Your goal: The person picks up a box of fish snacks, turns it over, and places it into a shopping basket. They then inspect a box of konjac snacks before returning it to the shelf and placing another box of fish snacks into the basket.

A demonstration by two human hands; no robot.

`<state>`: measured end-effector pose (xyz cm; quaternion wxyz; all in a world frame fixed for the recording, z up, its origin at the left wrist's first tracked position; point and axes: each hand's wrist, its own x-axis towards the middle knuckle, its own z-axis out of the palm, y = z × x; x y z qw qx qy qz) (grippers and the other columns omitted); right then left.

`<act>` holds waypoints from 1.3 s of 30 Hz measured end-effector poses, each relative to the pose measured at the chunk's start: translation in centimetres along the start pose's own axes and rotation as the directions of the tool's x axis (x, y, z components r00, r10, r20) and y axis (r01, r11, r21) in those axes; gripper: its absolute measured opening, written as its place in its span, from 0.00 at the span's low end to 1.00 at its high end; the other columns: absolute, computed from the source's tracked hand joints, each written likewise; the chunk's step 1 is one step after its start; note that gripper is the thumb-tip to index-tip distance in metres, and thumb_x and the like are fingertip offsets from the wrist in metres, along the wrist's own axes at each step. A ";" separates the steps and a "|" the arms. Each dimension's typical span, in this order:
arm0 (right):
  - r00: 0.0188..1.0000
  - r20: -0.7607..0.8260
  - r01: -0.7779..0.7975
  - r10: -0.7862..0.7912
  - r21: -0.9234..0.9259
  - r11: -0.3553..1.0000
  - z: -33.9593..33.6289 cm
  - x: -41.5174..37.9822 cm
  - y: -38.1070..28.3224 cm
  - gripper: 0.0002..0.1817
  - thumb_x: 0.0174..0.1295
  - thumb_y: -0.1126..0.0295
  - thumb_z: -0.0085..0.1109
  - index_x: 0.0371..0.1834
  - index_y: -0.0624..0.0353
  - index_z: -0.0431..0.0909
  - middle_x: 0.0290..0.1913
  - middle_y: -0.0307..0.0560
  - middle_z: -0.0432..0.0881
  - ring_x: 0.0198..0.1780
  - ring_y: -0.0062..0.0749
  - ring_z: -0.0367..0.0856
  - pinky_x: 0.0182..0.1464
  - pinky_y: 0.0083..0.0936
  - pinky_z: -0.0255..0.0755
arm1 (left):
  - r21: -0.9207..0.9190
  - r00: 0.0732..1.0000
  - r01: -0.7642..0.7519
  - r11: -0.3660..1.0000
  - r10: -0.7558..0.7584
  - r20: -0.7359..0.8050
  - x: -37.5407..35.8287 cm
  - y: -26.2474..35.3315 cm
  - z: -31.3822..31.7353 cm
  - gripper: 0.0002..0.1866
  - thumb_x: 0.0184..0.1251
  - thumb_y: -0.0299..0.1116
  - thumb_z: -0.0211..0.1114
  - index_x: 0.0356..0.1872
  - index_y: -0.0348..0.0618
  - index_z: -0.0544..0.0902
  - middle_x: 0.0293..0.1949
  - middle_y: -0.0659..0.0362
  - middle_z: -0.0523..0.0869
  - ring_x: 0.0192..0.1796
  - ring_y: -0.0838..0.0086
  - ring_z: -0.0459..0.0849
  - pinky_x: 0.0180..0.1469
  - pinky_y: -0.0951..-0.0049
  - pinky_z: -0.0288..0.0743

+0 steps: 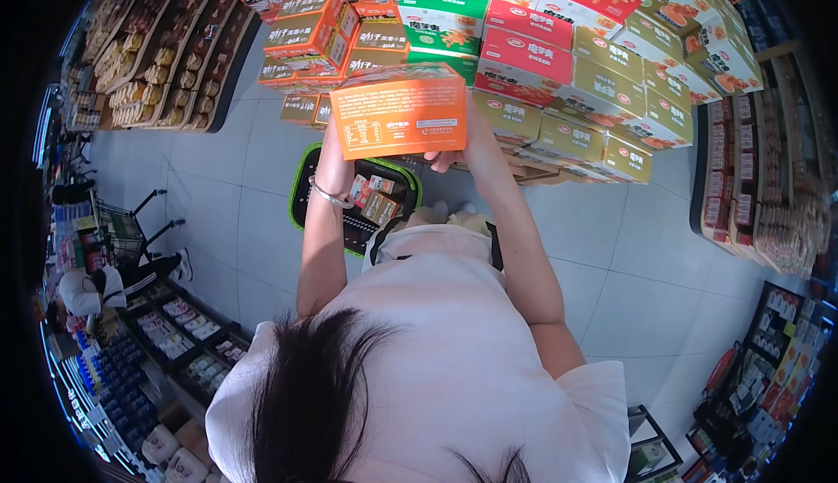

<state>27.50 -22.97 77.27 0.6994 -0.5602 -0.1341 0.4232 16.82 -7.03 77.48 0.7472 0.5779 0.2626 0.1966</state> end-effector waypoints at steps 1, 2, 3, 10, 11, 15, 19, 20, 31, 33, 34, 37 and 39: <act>1.000 0.012 0.004 -0.004 -0.001 1.000 0.0 0.1 0.0 0.21 0.67 0.52 0.39 0.47 0.60 0.68 0.28 0.46 0.81 0.24 0.27 0.81 0.24 0.21 0.75 | 0.006 1.000 0.002 1.000 -0.002 0.002 0.0 0.1 0.0 0.31 0.74 0.53 0.36 0.58 0.34 0.69 0.53 0.56 0.75 0.54 0.76 0.72 0.58 0.75 0.63; 1.000 0.013 0.004 -0.004 -0.001 1.000 0.0 0.0 -0.1 0.21 0.67 0.52 0.39 0.47 0.60 0.68 0.28 0.46 0.81 0.24 0.27 0.81 0.24 0.21 0.75 | 0.012 1.000 0.004 1.000 -0.004 0.005 0.0 0.1 0.0 0.31 0.74 0.53 0.36 0.58 0.34 0.69 0.53 0.56 0.75 0.54 0.76 0.72 0.58 0.75 0.63; 1.000 0.007 -0.003 0.003 0.005 1.000 0.1 0.0 -0.3 0.21 0.66 0.53 0.40 0.47 0.60 0.68 0.28 0.46 0.81 0.24 0.27 0.81 0.24 0.21 0.75 | 0.012 1.000 0.004 1.000 -0.004 0.004 0.0 0.1 0.0 0.31 0.74 0.53 0.36 0.58 0.34 0.69 0.53 0.56 0.75 0.54 0.76 0.72 0.58 0.75 0.63; 1.000 0.002 -0.016 0.016 0.003 1.000 0.0 0.4 0.0 0.21 0.66 0.52 0.40 0.48 0.60 0.67 0.28 0.48 0.81 0.22 0.27 0.79 0.25 0.23 0.75 | 0.004 1.000 -0.010 1.000 0.009 0.020 0.5 -0.3 -0.2 0.31 0.74 0.53 0.36 0.58 0.34 0.69 0.53 0.56 0.75 0.54 0.76 0.72 0.58 0.75 0.63; 1.000 0.002 -0.017 0.017 0.004 1.000 0.1 0.4 -0.1 0.21 0.66 0.52 0.40 0.48 0.60 0.67 0.28 0.48 0.81 0.22 0.27 0.79 0.25 0.23 0.75 | 0.000 1.000 -0.008 1.000 0.008 0.019 0.5 -0.4 -0.2 0.31 0.74 0.53 0.36 0.58 0.34 0.69 0.53 0.56 0.75 0.54 0.76 0.72 0.58 0.75 0.63; 0.999 -0.043 -0.031 0.032 0.021 0.999 0.4 0.4 -0.4 0.21 0.66 0.53 0.40 0.46 0.60 0.68 0.26 0.48 0.80 0.21 0.27 0.78 0.26 0.23 0.74 | 0.000 0.999 0.007 1.000 -0.007 0.033 0.7 -0.5 -0.4 0.31 0.74 0.53 0.36 0.57 0.34 0.70 0.53 0.56 0.75 0.54 0.76 0.72 0.58 0.75 0.63; 0.999 -0.038 -0.034 0.034 -0.006 0.999 0.4 0.5 -0.5 0.21 0.66 0.52 0.39 0.46 0.59 0.69 0.26 0.48 0.80 0.21 0.27 0.78 0.26 0.23 0.73 | 0.019 0.999 -0.005 1.000 0.004 0.032 1.1 -0.9 -0.4 0.31 0.73 0.54 0.36 0.58 0.35 0.69 0.53 0.56 0.75 0.54 0.76 0.72 0.58 0.75 0.63; 0.999 -0.039 -0.035 0.034 -0.006 0.999 0.3 0.6 -0.4 0.21 0.66 0.52 0.39 0.46 0.59 0.69 0.26 0.48 0.80 0.21 0.27 0.78 0.26 0.23 0.73 | 0.026 1.000 -0.006 1.000 0.006 0.014 1.2 -1.0 -0.5 0.31 0.73 0.54 0.36 0.58 0.35 0.69 0.53 0.56 0.75 0.54 0.76 0.72 0.58 0.75 0.63; 0.999 -0.029 -0.034 0.033 -0.028 0.999 0.1 0.9 -0.4 0.23 0.67 0.49 0.36 0.47 0.59 0.68 0.26 0.49 0.80 0.21 0.27 0.78 0.25 0.23 0.74 | -0.008 1.000 -0.017 1.000 0.017 0.020 1.1 -0.1 0.2 0.31 0.73 0.54 0.37 0.59 0.35 0.69 0.54 0.57 0.75 0.55 0.77 0.72 0.58 0.76 0.63; 0.999 -0.016 -0.038 0.038 -0.024 0.999 -0.1 1.0 -0.3 0.23 0.67 0.50 0.36 0.47 0.59 0.67 0.26 0.49 0.80 0.21 0.27 0.79 0.25 0.23 0.74 | -0.008 1.000 -0.014 1.000 0.014 0.024 1.1 0.0 0.4 0.31 0.73 0.54 0.36 0.59 0.35 0.69 0.54 0.57 0.75 0.55 0.78 0.72 0.58 0.76 0.63; 0.999 -0.002 -0.043 0.043 -0.020 0.999 -0.2 0.9 -0.3 0.23 0.67 0.50 0.36 0.47 0.59 0.67 0.26 0.49 0.80 0.21 0.27 0.79 0.25 0.22 0.74 | -0.019 1.000 -0.020 1.000 0.021 0.022 1.1 0.0 0.5 0.31 0.73 0.54 0.36 0.59 0.36 0.69 0.54 0.57 0.75 0.55 0.78 0.72 0.59 0.76 0.63; 0.999 -0.005 -0.047 0.047 -0.003 0.999 -0.3 0.8 -0.4 0.23 0.67 0.50 0.37 0.47 0.60 0.67 0.26 0.49 0.80 0.21 0.27 0.79 0.25 0.22 0.74 | -0.039 0.999 -0.030 0.999 0.032 0.034 1.0 0.2 0.7 0.31 0.73 0.54 0.36 0.59 0.36 0.68 0.55 0.57 0.75 0.56 0.77 0.72 0.59 0.75 0.63; 0.999 -0.011 -0.048 0.048 0.001 0.999 -0.2 0.7 -0.6 0.23 0.67 0.50 0.37 0.47 0.60 0.67 0.25 0.48 0.80 0.21 0.27 0.79 0.24 0.22 0.74 | -0.048 0.998 -0.033 0.998 0.035 0.048 1.1 0.1 0.8 0.30 0.73 0.54 0.36 0.59 0.36 0.68 0.55 0.57 0.75 0.56 0.77 0.72 0.59 0.75 0.63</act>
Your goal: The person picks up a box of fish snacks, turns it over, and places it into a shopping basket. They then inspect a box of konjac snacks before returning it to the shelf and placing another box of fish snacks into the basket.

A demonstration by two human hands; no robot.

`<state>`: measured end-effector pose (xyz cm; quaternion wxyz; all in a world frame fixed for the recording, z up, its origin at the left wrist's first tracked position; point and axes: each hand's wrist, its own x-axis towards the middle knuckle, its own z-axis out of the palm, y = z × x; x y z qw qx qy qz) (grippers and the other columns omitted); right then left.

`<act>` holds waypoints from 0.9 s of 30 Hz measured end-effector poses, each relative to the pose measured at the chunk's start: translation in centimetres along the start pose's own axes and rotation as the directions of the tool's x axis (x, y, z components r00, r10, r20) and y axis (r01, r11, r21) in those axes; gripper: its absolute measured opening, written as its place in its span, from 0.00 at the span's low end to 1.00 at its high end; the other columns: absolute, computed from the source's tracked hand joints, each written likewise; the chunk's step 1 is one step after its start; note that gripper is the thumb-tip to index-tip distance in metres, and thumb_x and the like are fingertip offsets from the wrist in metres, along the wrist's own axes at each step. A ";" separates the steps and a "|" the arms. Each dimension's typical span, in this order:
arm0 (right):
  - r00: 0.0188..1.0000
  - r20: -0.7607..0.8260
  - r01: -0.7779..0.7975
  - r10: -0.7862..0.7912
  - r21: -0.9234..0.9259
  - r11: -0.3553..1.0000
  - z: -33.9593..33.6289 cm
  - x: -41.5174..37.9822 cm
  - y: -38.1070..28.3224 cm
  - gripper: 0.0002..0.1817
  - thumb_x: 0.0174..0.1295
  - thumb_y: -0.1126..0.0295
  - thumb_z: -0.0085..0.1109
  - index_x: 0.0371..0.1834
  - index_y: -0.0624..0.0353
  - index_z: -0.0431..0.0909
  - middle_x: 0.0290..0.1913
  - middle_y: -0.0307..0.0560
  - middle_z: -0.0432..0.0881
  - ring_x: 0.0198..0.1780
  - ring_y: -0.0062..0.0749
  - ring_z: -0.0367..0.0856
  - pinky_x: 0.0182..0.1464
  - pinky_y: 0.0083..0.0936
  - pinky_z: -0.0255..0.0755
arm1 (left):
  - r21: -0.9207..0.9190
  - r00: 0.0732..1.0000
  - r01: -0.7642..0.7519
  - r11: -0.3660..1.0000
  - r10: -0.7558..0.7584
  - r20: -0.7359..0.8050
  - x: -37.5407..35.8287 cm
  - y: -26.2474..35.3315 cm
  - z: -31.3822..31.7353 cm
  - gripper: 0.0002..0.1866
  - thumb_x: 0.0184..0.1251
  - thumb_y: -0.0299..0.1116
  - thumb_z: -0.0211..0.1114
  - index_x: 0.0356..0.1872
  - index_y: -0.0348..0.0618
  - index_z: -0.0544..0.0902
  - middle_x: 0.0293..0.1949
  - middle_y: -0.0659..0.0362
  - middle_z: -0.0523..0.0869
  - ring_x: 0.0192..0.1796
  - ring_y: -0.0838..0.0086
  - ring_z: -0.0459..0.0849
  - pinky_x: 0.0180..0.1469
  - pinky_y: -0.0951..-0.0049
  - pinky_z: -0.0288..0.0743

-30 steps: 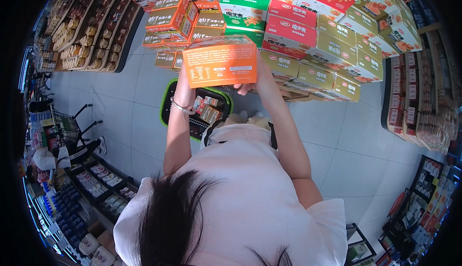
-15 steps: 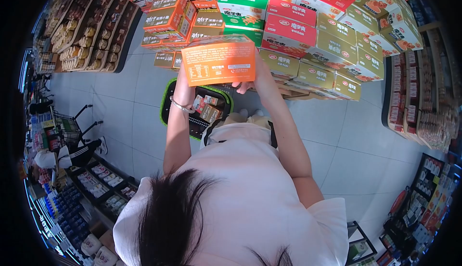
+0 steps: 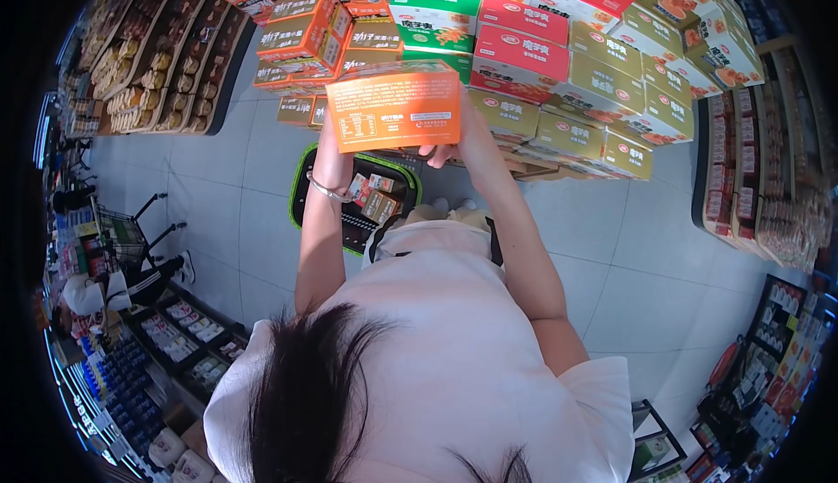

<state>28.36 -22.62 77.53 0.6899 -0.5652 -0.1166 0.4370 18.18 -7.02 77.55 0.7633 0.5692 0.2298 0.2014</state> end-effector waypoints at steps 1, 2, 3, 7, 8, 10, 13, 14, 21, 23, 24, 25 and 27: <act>1.000 -0.003 -0.001 0.001 0.004 1.000 0.0 0.0 0.0 0.23 0.67 0.50 0.37 0.48 0.60 0.67 0.25 0.48 0.80 0.21 0.26 0.79 0.24 0.22 0.73 | -0.005 1.000 0.003 1.000 -0.003 -0.011 0.1 -0.2 0.0 0.30 0.73 0.53 0.36 0.59 0.36 0.68 0.55 0.57 0.75 0.56 0.77 0.72 0.59 0.75 0.63; 1.000 -0.005 -0.001 0.001 0.004 1.000 0.0 0.0 0.0 0.23 0.67 0.50 0.37 0.48 0.60 0.67 0.25 0.48 0.80 0.21 0.26 0.79 0.24 0.22 0.73 | -0.009 1.000 0.006 1.000 -0.007 -0.022 0.2 -0.3 0.0 0.30 0.73 0.53 0.36 0.59 0.36 0.68 0.55 0.57 0.75 0.56 0.77 0.72 0.59 0.75 0.63; 1.000 -0.009 0.006 -0.007 -0.008 1.000 0.0 0.0 0.0 0.23 0.67 0.50 0.37 0.48 0.60 0.67 0.25 0.48 0.80 0.21 0.26 0.79 0.24 0.21 0.73 | -0.009 1.000 0.006 1.000 -0.007 -0.020 0.2 -0.3 -0.1 0.30 0.73 0.53 0.36 0.59 0.36 0.68 0.55 0.57 0.75 0.56 0.77 0.72 0.59 0.75 0.63; 1.000 -0.015 0.006 -0.006 -0.015 1.000 -0.4 0.0 0.1 0.23 0.67 0.50 0.37 0.49 0.60 0.66 0.25 0.47 0.79 0.21 0.26 0.79 0.24 0.21 0.74 | -0.039 0.998 0.041 0.998 -0.040 0.040 0.2 -0.2 -0.1 0.25 0.72 0.46 0.46 0.63 0.41 0.63 0.58 0.59 0.71 0.60 0.76 0.69 0.62 0.71 0.63; 1.000 -0.017 0.007 -0.007 -0.014 1.000 -0.3 -0.1 0.1 0.23 0.67 0.50 0.37 0.49 0.60 0.66 0.25 0.47 0.79 0.21 0.26 0.79 0.24 0.21 0.74 | -0.041 0.998 0.051 0.998 -0.050 0.024 0.2 -0.2 0.0 0.26 0.72 0.46 0.46 0.63 0.41 0.63 0.58 0.59 0.71 0.60 0.76 0.69 0.62 0.71 0.62; 0.999 -0.035 0.016 -0.016 0.005 1.000 -0.2 -0.3 0.0 0.23 0.67 0.50 0.37 0.49 0.60 0.66 0.25 0.47 0.80 0.20 0.25 0.78 0.24 0.20 0.74 | -0.025 0.999 0.039 0.999 -0.039 0.001 0.2 -0.5 0.3 0.27 0.72 0.50 0.42 0.60 0.38 0.66 0.56 0.58 0.73 0.57 0.77 0.71 0.60 0.73 0.63; 1.000 -0.019 0.012 -0.012 0.007 1.000 -0.4 -0.4 -0.1 0.23 0.67 0.50 0.37 0.49 0.60 0.66 0.24 0.47 0.80 0.19 0.25 0.78 0.23 0.20 0.74 | -0.029 0.999 0.040 0.999 -0.040 0.017 0.3 -0.7 0.0 0.27 0.73 0.50 0.42 0.61 0.39 0.66 0.56 0.58 0.73 0.58 0.77 0.71 0.60 0.73 0.63; 1.000 -0.020 0.012 -0.012 0.008 1.000 -0.4 -0.4 0.0 0.23 0.67 0.50 0.37 0.49 0.60 0.66 0.24 0.47 0.80 0.19 0.25 0.78 0.23 0.20 0.74 | -0.051 0.997 0.055 0.997 -0.052 0.056 0.3 -0.7 -0.1 0.26 0.72 0.47 0.46 0.63 0.41 0.62 0.58 0.59 0.71 0.60 0.76 0.69 0.62 0.71 0.62; 0.998 -0.048 0.043 -0.043 -0.004 0.999 -0.4 -0.8 0.1 0.28 0.67 0.45 0.32 0.45 0.60 0.70 0.22 0.45 0.79 0.19 0.24 0.77 0.20 0.18 0.71 | -0.076 0.999 0.029 0.997 -0.026 0.040 0.2 -0.8 0.4 0.25 0.72 0.46 0.46 0.63 0.41 0.63 0.58 0.60 0.72 0.60 0.76 0.70 0.62 0.71 0.63; 0.998 -0.050 0.042 -0.042 0.007 0.999 -0.4 -1.0 0.2 0.23 0.67 0.50 0.36 0.45 0.61 0.70 0.22 0.46 0.80 0.18 0.25 0.78 0.21 0.18 0.72 | -0.063 0.999 0.029 0.998 -0.027 0.026 0.0 -0.6 0.7 0.25 0.72 0.45 0.46 0.63 0.41 0.63 0.58 0.60 0.72 0.60 0.76 0.70 0.62 0.71 0.63; 0.998 -0.060 0.036 -0.035 0.007 0.999 -0.4 -1.0 0.2 0.23 0.67 0.51 0.36 0.45 0.61 0.70 0.22 0.46 0.80 0.18 0.25 0.78 0.21 0.18 0.72 | -0.063 0.999 0.031 0.998 -0.029 0.027 -0.1 -0.6 0.7 0.25 0.72 0.45 0.46 0.63 0.41 0.63 0.58 0.60 0.72 0.60 0.76 0.70 0.62 0.71 0.63; 0.997 -0.069 0.029 -0.028 0.008 1.000 -0.4 -1.1 0.2 0.23 0.67 0.51 0.36 0.45 0.61 0.70 0.22 0.46 0.80 0.18 0.25 0.78 0.20 0.18 0.72 | -0.059 0.998 0.022 0.998 -0.018 0.058 -0.1 -0.5 0.7 0.25 0.72 0.45 0.46 0.63 0.41 0.63 0.58 0.60 0.72 0.60 0.77 0.70 0.61 0.71 0.63; 0.997 -0.072 0.026 -0.025 0.024 0.999 -0.4 -1.3 0.3 0.23 0.66 0.52 0.37 0.45 0.61 0.70 0.22 0.46 0.80 0.18 0.25 0.78 0.20 0.18 0.72 | -0.054 0.996 0.015 0.998 -0.010 0.091 -0.3 -0.5 0.8 0.25 0.72 0.44 0.46 0.63 0.40 0.63 0.58 0.60 0.72 0.60 0.77 0.70 0.61 0.72 0.63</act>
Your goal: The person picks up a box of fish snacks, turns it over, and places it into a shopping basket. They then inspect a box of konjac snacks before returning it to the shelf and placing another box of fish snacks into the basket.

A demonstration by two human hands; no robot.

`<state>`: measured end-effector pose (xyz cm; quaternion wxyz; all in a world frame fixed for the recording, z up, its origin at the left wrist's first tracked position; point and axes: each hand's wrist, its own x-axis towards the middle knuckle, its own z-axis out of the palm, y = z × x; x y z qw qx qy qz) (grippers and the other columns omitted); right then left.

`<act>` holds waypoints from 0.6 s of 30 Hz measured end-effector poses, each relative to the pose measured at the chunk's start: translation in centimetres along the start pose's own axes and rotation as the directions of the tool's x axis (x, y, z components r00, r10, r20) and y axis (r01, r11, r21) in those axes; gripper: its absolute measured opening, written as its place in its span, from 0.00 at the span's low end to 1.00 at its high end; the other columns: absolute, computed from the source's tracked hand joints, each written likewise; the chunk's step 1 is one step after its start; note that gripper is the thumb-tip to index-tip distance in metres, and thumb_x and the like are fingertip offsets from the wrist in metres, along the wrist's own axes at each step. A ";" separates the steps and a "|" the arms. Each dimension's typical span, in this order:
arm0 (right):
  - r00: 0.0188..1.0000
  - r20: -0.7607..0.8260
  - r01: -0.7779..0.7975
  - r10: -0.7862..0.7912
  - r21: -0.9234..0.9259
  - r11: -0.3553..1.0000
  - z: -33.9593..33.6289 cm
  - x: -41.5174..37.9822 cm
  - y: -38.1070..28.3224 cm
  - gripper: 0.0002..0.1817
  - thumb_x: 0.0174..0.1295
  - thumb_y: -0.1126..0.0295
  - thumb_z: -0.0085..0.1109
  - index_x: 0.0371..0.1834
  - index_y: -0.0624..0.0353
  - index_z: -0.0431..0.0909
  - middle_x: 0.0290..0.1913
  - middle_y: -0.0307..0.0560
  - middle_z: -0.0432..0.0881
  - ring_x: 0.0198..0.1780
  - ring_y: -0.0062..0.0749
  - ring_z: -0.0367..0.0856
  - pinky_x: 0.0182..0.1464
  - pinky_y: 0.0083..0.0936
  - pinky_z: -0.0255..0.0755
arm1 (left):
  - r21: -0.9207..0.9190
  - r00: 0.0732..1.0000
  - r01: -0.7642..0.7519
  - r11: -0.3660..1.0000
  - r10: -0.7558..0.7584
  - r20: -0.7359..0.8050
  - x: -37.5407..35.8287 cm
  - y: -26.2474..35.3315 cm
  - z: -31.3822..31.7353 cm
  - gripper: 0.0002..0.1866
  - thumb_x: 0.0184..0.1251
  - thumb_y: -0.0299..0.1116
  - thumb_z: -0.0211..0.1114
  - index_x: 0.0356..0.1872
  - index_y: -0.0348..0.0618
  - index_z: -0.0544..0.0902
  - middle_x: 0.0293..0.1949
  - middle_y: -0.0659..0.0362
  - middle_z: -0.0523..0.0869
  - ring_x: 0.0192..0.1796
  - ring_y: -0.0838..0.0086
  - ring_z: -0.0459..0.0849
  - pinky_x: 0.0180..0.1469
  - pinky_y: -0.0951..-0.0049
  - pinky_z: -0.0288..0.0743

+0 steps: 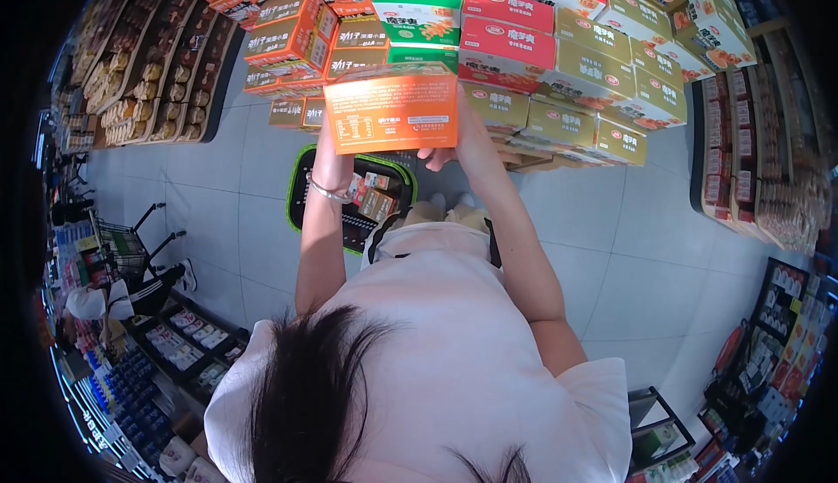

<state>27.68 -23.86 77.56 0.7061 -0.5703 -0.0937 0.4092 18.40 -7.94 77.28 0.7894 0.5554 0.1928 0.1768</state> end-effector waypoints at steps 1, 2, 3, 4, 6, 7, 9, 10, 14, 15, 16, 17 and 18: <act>1.000 -0.002 -0.002 0.002 0.015 1.000 0.0 -0.1 0.1 0.22 0.66 0.52 0.37 0.45 0.61 0.70 0.22 0.45 0.80 0.18 0.25 0.78 0.20 0.18 0.72 | 0.010 1.000 0.003 1.000 -0.003 -0.008 -0.1 0.0 0.2 0.25 0.73 0.48 0.42 0.60 0.39 0.67 0.55 0.59 0.74 0.57 0.78 0.71 0.59 0.74 0.64; 1.000 -0.005 -0.003 0.003 0.017 1.000 -0.1 -0.2 0.1 0.22 0.66 0.52 0.37 0.45 0.61 0.70 0.22 0.45 0.80 0.18 0.25 0.78 0.20 0.18 0.72 | 0.019 1.000 0.006 1.000 -0.006 -0.015 -0.2 0.0 0.4 0.28 0.74 0.51 0.37 0.58 0.38 0.70 0.52 0.59 0.76 0.55 0.79 0.72 0.57 0.76 0.64; 1.000 -0.011 -0.004 0.004 0.008 1.000 -0.2 -0.3 0.2 0.22 0.66 0.52 0.37 0.46 0.61 0.70 0.22 0.45 0.80 0.18 0.25 0.78 0.21 0.18 0.72 | 0.020 1.000 0.009 1.000 -0.009 -0.012 -0.2 -0.1 0.4 0.28 0.74 0.51 0.37 0.58 0.38 0.70 0.52 0.59 0.76 0.55 0.79 0.72 0.57 0.76 0.64; 1.000 -0.017 -0.004 0.004 -0.001 1.000 -0.2 -0.4 0.3 0.23 0.66 0.51 0.37 0.46 0.60 0.70 0.22 0.45 0.80 0.18 0.24 0.78 0.21 0.18 0.72 | 0.017 0.999 0.037 0.999 -0.037 -0.030 -0.3 -0.2 0.4 0.28 0.74 0.51 0.37 0.59 0.38 0.69 0.53 0.58 0.76 0.56 0.79 0.72 0.58 0.76 0.64; 1.000 -0.026 0.000 0.000 0.005 1.000 -0.3 -0.7 0.2 0.23 0.66 0.51 0.37 0.47 0.60 0.70 0.23 0.44 0.80 0.19 0.24 0.78 0.21 0.18 0.73 | 0.016 0.997 0.066 0.998 -0.065 -0.043 -0.2 -0.4 0.5 0.28 0.74 0.52 0.37 0.59 0.39 0.69 0.54 0.58 0.75 0.56 0.78 0.72 0.58 0.76 0.63; 1.000 -0.031 0.004 -0.004 0.008 1.000 -0.3 -0.8 0.2 0.23 0.66 0.51 0.37 0.47 0.60 0.70 0.23 0.44 0.80 0.20 0.24 0.79 0.21 0.18 0.73 | 0.020 0.998 0.046 0.999 -0.046 -0.034 -0.1 -0.6 0.6 0.28 0.74 0.52 0.37 0.60 0.39 0.68 0.54 0.58 0.75 0.57 0.78 0.71 0.59 0.75 0.63; 0.999 -0.035 0.017 -0.017 0.007 1.000 -0.6 -0.9 0.3 0.24 0.66 0.50 0.37 0.48 0.60 0.70 0.24 0.44 0.80 0.21 0.24 0.79 0.22 0.18 0.74 | 0.026 1.000 0.026 0.999 -0.026 -0.018 0.1 -0.7 0.8 0.29 0.74 0.52 0.37 0.61 0.39 0.67 0.55 0.58 0.74 0.57 0.77 0.71 0.59 0.75 0.63; 0.999 -0.034 0.027 -0.027 0.004 1.000 -0.8 -1.0 0.4 0.24 0.66 0.50 0.37 0.48 0.60 0.69 0.25 0.44 0.80 0.21 0.24 0.79 0.22 0.18 0.74 | 0.019 0.999 0.038 0.999 -0.037 -0.040 0.1 -0.7 1.1 0.29 0.74 0.52 0.37 0.62 0.39 0.66 0.55 0.58 0.74 0.57 0.77 0.71 0.59 0.75 0.63; 0.999 -0.040 0.027 -0.027 0.010 1.000 -1.2 -1.2 0.6 0.25 0.66 0.48 0.37 0.48 0.60 0.69 0.27 0.44 0.80 0.24 0.24 0.80 0.22 0.19 0.75 | 0.045 1.000 0.025 0.999 -0.025 -0.014 0.2 -0.5 1.4 0.29 0.74 0.52 0.37 0.63 0.38 0.65 0.56 0.57 0.73 0.58 0.77 0.71 0.60 0.75 0.63; 0.998 -0.056 0.034 -0.033 0.019 0.999 -1.1 -1.4 0.4 0.25 0.66 0.48 0.37 0.48 0.60 0.69 0.28 0.44 0.80 0.24 0.25 0.80 0.23 0.20 0.75 | 0.045 1.000 0.025 0.999 -0.025 -0.010 0.3 -0.6 1.3 0.29 0.74 0.52 0.37 0.63 0.38 0.65 0.56 0.57 0.73 0.58 0.77 0.71 0.60 0.75 0.63; 0.997 -0.071 0.041 -0.039 0.027 0.999 -1.0 -1.5 0.3 0.26 0.66 0.47 0.37 0.48 0.60 0.69 0.29 0.44 0.80 0.25 0.25 0.80 0.23 0.20 0.75 | 0.050 0.999 0.039 0.998 -0.039 0.012 0.4 -0.8 1.0 0.29 0.74 0.52 0.38 0.63 0.38 0.65 0.56 0.57 0.74 0.57 0.76 0.71 0.59 0.75 0.63; 0.996 -0.073 0.044 -0.041 0.027 0.999 -1.1 -1.5 0.3 0.26 0.66 0.47 0.37 0.48 0.60 0.69 0.29 0.44 0.80 0.25 0.25 0.80 0.23 0.20 0.75 | 0.055 0.998 0.052 0.997 -0.054 0.033 0.5 -0.9 0.8 0.30 0.73 0.52 0.38 0.63 0.37 0.65 0.56 0.56 0.74 0.57 0.76 0.71 0.59 0.75 0.63; 0.996 -0.071 0.047 -0.044 0.029 0.998 -1.2 -1.5 0.4 0.26 0.66 0.47 0.37 0.48 0.60 0.69 0.29 0.45 0.80 0.25 0.25 0.80 0.24 0.21 0.76 | 0.054 0.998 0.051 0.997 -0.053 0.035 0.5 -0.8 0.9 0.30 0.73 0.52 0.38 0.63 0.37 0.65 0.56 0.56 0.74 0.57 0.76 0.71 0.59 0.75 0.63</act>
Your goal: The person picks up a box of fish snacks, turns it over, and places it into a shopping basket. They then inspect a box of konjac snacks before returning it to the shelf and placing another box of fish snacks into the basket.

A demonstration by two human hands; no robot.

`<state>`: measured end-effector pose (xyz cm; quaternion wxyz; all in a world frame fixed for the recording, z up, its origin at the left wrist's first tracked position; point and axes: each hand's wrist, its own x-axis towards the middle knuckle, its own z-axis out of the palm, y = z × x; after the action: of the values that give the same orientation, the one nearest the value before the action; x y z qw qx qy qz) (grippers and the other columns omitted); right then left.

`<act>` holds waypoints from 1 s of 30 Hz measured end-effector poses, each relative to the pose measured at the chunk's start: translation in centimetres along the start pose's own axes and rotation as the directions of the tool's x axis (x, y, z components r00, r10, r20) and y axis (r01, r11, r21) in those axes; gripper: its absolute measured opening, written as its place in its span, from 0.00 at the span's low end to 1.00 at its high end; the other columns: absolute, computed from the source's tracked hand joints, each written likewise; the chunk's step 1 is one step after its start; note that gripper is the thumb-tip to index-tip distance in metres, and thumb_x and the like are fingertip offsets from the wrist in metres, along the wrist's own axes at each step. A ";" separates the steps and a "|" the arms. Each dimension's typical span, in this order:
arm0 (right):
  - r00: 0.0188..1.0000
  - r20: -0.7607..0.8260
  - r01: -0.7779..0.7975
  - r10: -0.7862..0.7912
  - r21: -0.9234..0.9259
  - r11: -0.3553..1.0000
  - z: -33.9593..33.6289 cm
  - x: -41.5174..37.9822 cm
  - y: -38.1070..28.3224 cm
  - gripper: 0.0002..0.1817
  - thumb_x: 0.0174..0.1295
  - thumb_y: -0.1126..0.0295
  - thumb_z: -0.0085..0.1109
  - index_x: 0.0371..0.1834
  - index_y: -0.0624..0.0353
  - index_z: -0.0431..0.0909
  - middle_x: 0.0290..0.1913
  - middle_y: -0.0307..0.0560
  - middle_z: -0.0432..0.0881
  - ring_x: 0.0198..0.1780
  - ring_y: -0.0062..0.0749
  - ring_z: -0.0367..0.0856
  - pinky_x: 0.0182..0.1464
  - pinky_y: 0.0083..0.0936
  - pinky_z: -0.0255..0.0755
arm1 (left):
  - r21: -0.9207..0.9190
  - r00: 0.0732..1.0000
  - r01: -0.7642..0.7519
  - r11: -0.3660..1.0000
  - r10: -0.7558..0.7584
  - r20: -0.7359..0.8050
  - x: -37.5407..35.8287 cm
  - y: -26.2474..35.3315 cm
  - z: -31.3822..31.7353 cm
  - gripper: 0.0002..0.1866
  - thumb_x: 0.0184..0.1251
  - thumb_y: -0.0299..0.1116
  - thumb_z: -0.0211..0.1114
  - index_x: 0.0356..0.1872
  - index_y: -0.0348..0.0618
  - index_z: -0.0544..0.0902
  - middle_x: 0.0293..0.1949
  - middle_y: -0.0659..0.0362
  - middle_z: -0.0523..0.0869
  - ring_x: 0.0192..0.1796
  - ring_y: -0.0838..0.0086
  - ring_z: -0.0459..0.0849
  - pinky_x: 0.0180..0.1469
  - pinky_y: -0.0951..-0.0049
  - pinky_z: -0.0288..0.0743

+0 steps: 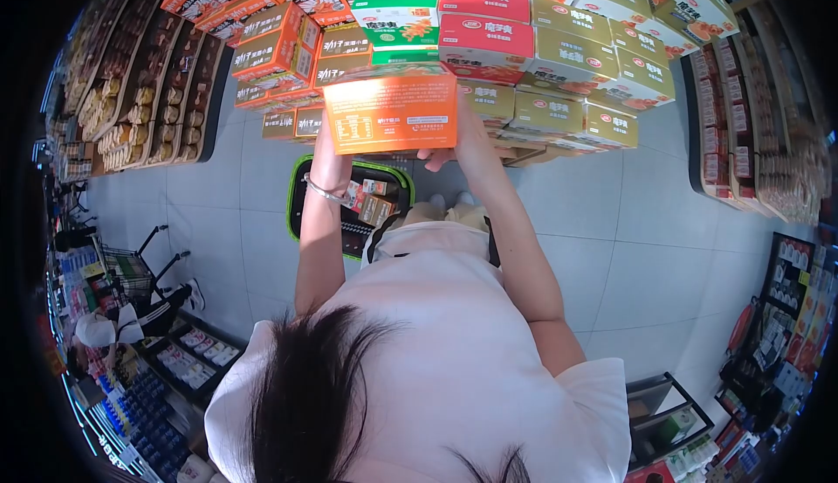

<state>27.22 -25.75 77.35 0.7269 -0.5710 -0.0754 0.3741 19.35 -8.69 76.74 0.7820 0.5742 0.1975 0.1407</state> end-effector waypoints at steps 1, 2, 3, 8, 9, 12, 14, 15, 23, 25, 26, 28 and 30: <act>1.000 0.003 0.002 -0.002 0.002 1.000 -0.1 0.0 0.1 0.26 0.66 0.47 0.37 0.48 0.60 0.69 0.30 0.45 0.80 0.25 0.26 0.80 0.25 0.22 0.76 | -0.006 1.000 -0.007 1.000 0.007 -0.020 -0.1 0.2 0.2 0.30 0.73 0.52 0.39 0.62 0.36 0.66 0.55 0.56 0.75 0.56 0.76 0.72 0.58 0.75 0.64; 1.000 0.004 0.002 -0.002 0.001 1.000 -0.1 0.0 0.1 0.26 0.66 0.47 0.37 0.48 0.60 0.69 0.30 0.45 0.80 0.25 0.26 0.80 0.25 0.22 0.76 | -0.012 0.999 -0.014 1.000 0.013 -0.043 -0.2 0.3 0.4 0.30 0.73 0.53 0.39 0.61 0.35 0.67 0.54 0.56 0.76 0.55 0.76 0.73 0.57 0.75 0.65; 1.000 -0.005 -0.006 0.007 0.013 1.000 0.0 0.0 0.1 0.25 0.66 0.48 0.37 0.48 0.60 0.69 0.29 0.45 0.80 0.25 0.26 0.80 0.25 0.22 0.76 | -0.013 0.999 -0.015 1.000 0.014 -0.046 -0.2 0.5 0.7 0.30 0.73 0.53 0.39 0.61 0.35 0.67 0.54 0.56 0.76 0.55 0.76 0.73 0.57 0.75 0.65; 1.000 0.011 -0.009 0.009 -0.011 1.000 0.4 -0.2 -0.2 0.24 0.66 0.49 0.39 0.47 0.61 0.70 0.27 0.45 0.80 0.24 0.27 0.80 0.25 0.22 0.75 | 0.034 0.993 0.027 0.999 -0.023 -0.113 -0.5 1.8 0.6 0.31 0.72 0.54 0.40 0.57 0.34 0.70 0.51 0.56 0.78 0.52 0.76 0.75 0.55 0.76 0.66; 1.000 0.013 0.003 -0.003 -0.013 1.000 0.5 -0.2 -0.4 0.23 0.66 0.50 0.39 0.46 0.60 0.70 0.26 0.45 0.80 0.23 0.27 0.80 0.25 0.21 0.75 | 0.034 0.993 0.027 0.999 -0.023 -0.114 -0.6 1.8 0.6 0.31 0.72 0.54 0.40 0.57 0.34 0.70 0.51 0.56 0.78 0.52 0.76 0.75 0.55 0.76 0.66; 0.999 0.030 0.013 -0.012 -0.015 1.000 0.4 -0.2 -0.2 0.22 0.66 0.51 0.39 0.46 0.60 0.70 0.25 0.45 0.79 0.23 0.27 0.80 0.25 0.21 0.74 | 0.045 0.993 -0.010 0.999 0.015 -0.118 -0.9 1.8 0.3 0.30 0.72 0.54 0.40 0.57 0.34 0.71 0.50 0.56 0.78 0.52 0.76 0.75 0.55 0.76 0.66; 0.999 0.044 0.011 -0.011 -0.016 1.000 0.4 -0.3 -0.1 0.22 0.66 0.51 0.39 0.46 0.60 0.70 0.25 0.45 0.79 0.23 0.28 0.79 0.24 0.22 0.74 | 0.014 0.997 0.008 1.000 -0.006 -0.081 -1.1 1.3 -0.3 0.22 0.73 0.44 0.46 0.59 0.38 0.67 0.53 0.58 0.75 0.54 0.78 0.74 0.56 0.74 0.68; 0.999 0.033 0.007 -0.006 -0.023 1.000 0.5 -0.3 -0.1 0.22 0.66 0.51 0.39 0.46 0.60 0.70 0.25 0.46 0.79 0.22 0.28 0.79 0.24 0.22 0.74 | 0.014 0.997 0.007 1.000 -0.006 -0.082 -1.1 1.0 -0.6 0.22 0.73 0.44 0.46 0.59 0.38 0.67 0.53 0.58 0.75 0.54 0.78 0.74 0.56 0.74 0.68; 1.000 0.024 0.005 -0.004 -0.050 0.999 -0.2 -0.5 -0.2 0.24 0.67 0.50 0.36 0.44 0.62 0.70 0.23 0.47 0.78 0.20 0.29 0.78 0.24 0.23 0.75 | 0.040 0.999 -0.005 0.999 0.007 -0.043 -1.0 0.4 -0.4 0.21 0.72 0.41 0.48 0.58 0.37 0.67 0.52 0.58 0.76 0.53 0.78 0.74 0.55 0.75 0.68; 1.000 0.018 0.003 -0.002 -0.037 0.999 -0.4 -0.5 0.0 0.24 0.67 0.50 0.36 0.43 0.62 0.70 0.23 0.47 0.78 0.20 0.28 0.77 0.24 0.23 0.75 | 0.087 0.998 -0.011 0.996 0.016 -0.053 -1.0 0.6 0.0 0.25 0.73 0.47 0.43 0.56 0.35 0.70 0.51 0.56 0.77 0.52 0.77 0.74 0.55 0.75 0.67; 1.000 0.015 0.003 -0.003 -0.037 0.999 -0.5 -0.5 0.1 0.24 0.67 0.50 0.36 0.43 0.62 0.70 0.23 0.47 0.78 0.20 0.28 0.77 0.24 0.23 0.75 | 0.134 0.998 -0.017 0.991 0.026 -0.065 -1.0 0.6 0.1 0.30 0.73 0.53 0.38 0.54 0.33 0.72 0.49 0.55 0.78 0.51 0.76 0.75 0.55 0.76 0.66; 1.000 0.013 0.005 -0.004 -0.041 0.999 -0.7 -0.6 0.2 0.24 0.67 0.51 0.36 0.43 0.62 0.71 0.22 0.46 0.78 0.19 0.28 0.77 0.25 0.24 0.76 | 0.096 0.999 -0.032 0.995 0.035 -0.030 -1.0 0.5 0.0 0.24 0.72 0.46 0.43 0.56 0.35 0.70 0.50 0.56 0.77 0.52 0.77 0.74 0.55 0.76 0.67; 1.000 0.013 0.014 -0.014 -0.035 0.999 -0.6 -0.7 0.0 0.23 0.67 0.51 0.36 0.43 0.62 0.71 0.22 0.46 0.77 0.19 0.27 0.77 0.25 0.24 0.76 | 0.059 0.999 -0.047 0.997 0.047 0.002 -0.9 0.4 -0.1 0.21 0.71 0.39 0.49 0.58 0.37 0.67 0.51 0.57 0.76 0.53 0.77 0.74 0.54 0.75 0.68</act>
<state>27.04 -26.71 77.37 0.7188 -0.5809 -0.0906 0.3711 18.45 -8.88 77.20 0.7612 0.6016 0.1879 0.1528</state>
